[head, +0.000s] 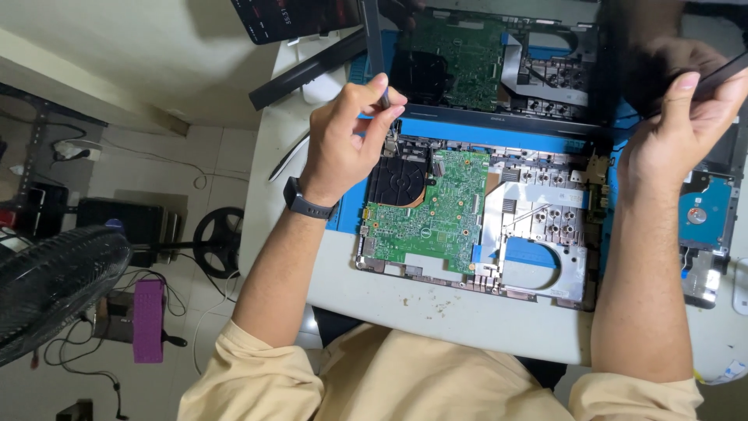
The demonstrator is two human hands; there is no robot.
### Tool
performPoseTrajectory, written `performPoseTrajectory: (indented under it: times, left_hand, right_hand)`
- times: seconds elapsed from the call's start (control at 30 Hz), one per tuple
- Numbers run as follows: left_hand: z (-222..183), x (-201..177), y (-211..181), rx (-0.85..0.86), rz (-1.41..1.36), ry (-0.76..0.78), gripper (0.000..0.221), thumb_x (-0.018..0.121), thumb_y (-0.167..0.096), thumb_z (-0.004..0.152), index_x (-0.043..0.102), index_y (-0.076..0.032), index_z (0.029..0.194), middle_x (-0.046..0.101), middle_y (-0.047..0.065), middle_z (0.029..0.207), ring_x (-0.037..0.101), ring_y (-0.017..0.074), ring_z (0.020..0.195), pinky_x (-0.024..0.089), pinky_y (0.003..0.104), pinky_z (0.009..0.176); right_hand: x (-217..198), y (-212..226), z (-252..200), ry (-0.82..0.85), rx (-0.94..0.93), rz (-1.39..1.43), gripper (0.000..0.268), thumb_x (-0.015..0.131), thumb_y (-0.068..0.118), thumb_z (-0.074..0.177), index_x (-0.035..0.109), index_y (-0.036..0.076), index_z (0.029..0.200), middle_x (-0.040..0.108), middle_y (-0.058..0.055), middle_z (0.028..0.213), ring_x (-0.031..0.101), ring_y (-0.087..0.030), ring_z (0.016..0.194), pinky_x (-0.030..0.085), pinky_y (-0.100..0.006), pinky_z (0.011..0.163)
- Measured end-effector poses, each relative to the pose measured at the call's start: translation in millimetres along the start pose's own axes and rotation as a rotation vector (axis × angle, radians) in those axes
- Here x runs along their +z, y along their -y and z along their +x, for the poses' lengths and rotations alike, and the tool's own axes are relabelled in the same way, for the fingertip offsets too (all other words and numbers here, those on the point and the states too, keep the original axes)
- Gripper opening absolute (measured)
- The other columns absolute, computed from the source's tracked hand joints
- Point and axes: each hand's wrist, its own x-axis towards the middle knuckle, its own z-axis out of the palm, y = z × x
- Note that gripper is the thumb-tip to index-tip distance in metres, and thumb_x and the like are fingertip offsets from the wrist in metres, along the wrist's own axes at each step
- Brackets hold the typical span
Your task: Assembling and connecting internal components of a laptop, including the cooling fan and motherboard cables.
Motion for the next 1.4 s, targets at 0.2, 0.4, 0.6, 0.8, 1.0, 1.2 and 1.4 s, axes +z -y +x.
performPoseTrajectory:
  times: [0.2, 0.4, 0.6, 0.8, 1.0, 1.2, 1.4]
  left_hand:
    - [-2.5, 2.6, 11.0, 0.114, 0.222, -0.011, 0.049, 0.087, -0.004, 0.097, 0.051, -0.005, 0.13, 0.063, 0.017, 0.115, 0.069, 0.0231, 0.082, 0.065, 0.033, 0.072]
    - [-6.0, 7.8, 12.5, 0.138, 0.104, 0.013, 0.039, 0.073, 0.003, 0.104, 0.051, -0.006, 0.136, 0.059, 0.014, 0.102, 0.059, 0.0267, 0.087, 0.054, 0.038, 0.074]
    - [-9.6, 7.1, 12.4, 0.08, 0.204, -0.091, 0.046, 0.083, -0.004, 0.099, 0.052, -0.006, 0.133, 0.064, 0.013, 0.108, 0.068, 0.0216, 0.082, 0.061, 0.034, 0.076]
    - [-11.2, 5.1, 9.2, 0.097, 0.214, -0.085, 0.048, 0.084, -0.003, 0.099, 0.05, -0.005, 0.133, 0.063, 0.014, 0.105, 0.069, 0.0237, 0.082, 0.061, 0.035, 0.072]
    - [-11.4, 5.6, 4.6, 0.134, 0.155, -0.079, 0.05, 0.08, 0.002, 0.1, 0.047, -0.006, 0.136, 0.062, 0.016, 0.107, 0.067, 0.0242, 0.094, 0.069, 0.03, 0.077]
    - [-16.6, 7.6, 7.5, 0.134, 0.154, -0.094, 0.054, 0.082, 0.003, 0.099, 0.046, -0.007, 0.138, 0.064, 0.016, 0.112, 0.068, 0.0251, 0.099, 0.07, 0.031, 0.08]
    - [-14.4, 9.2, -10.8, 0.067, -0.053, -0.349, 0.047, 0.078, 0.008, 0.095, 0.047, -0.003, 0.129, 0.065, 0.025, 0.108, 0.075, 0.0263, 0.09, 0.07, 0.032, 0.073]
  right_hand:
    - [-9.6, -9.9, -3.9, -0.012, 0.137, 0.044, 0.026, 0.056, 0.02, 0.12, 0.044, 0.003, 0.135, 0.057, -0.02, 0.122, 0.057, -0.031, 0.114, 0.05, -0.043, 0.105]
    - [-13.2, -5.9, -0.9, 0.059, 0.137, 0.035, 0.025, 0.054, 0.02, 0.121, 0.043, 0.005, 0.138, 0.054, -0.021, 0.131, 0.055, -0.035, 0.122, 0.049, -0.048, 0.108]
    - [4.5, 36.9, 12.7, 0.109, 0.221, -0.237, 0.017, 0.045, 0.005, 0.116, 0.048, 0.003, 0.132, 0.06, -0.018, 0.131, 0.057, -0.03, 0.124, 0.043, -0.04, 0.112]
    - [-7.3, 12.4, 5.5, 0.062, 0.227, -0.204, 0.015, 0.052, 0.012, 0.117, 0.048, 0.006, 0.13, 0.057, -0.014, 0.127, 0.055, -0.025, 0.121, 0.043, -0.037, 0.11]
    - [-5.6, 20.8, 4.2, 0.072, 0.162, -0.245, 0.019, 0.053, 0.018, 0.12, 0.045, 0.006, 0.133, 0.052, -0.013, 0.131, 0.05, -0.025, 0.125, 0.041, -0.038, 0.109]
    - [-8.8, 19.2, 2.6, 0.085, 0.212, -0.254, 0.017, 0.051, 0.004, 0.119, 0.043, 0.007, 0.135, 0.052, -0.013, 0.128, 0.051, -0.025, 0.12, 0.043, -0.037, 0.106]
    - [-14.7, 5.5, -7.2, 0.029, 0.185, -0.219, 0.023, 0.052, 0.01, 0.121, 0.038, 0.009, 0.139, 0.048, -0.012, 0.125, 0.047, -0.021, 0.114, 0.039, -0.034, 0.099]
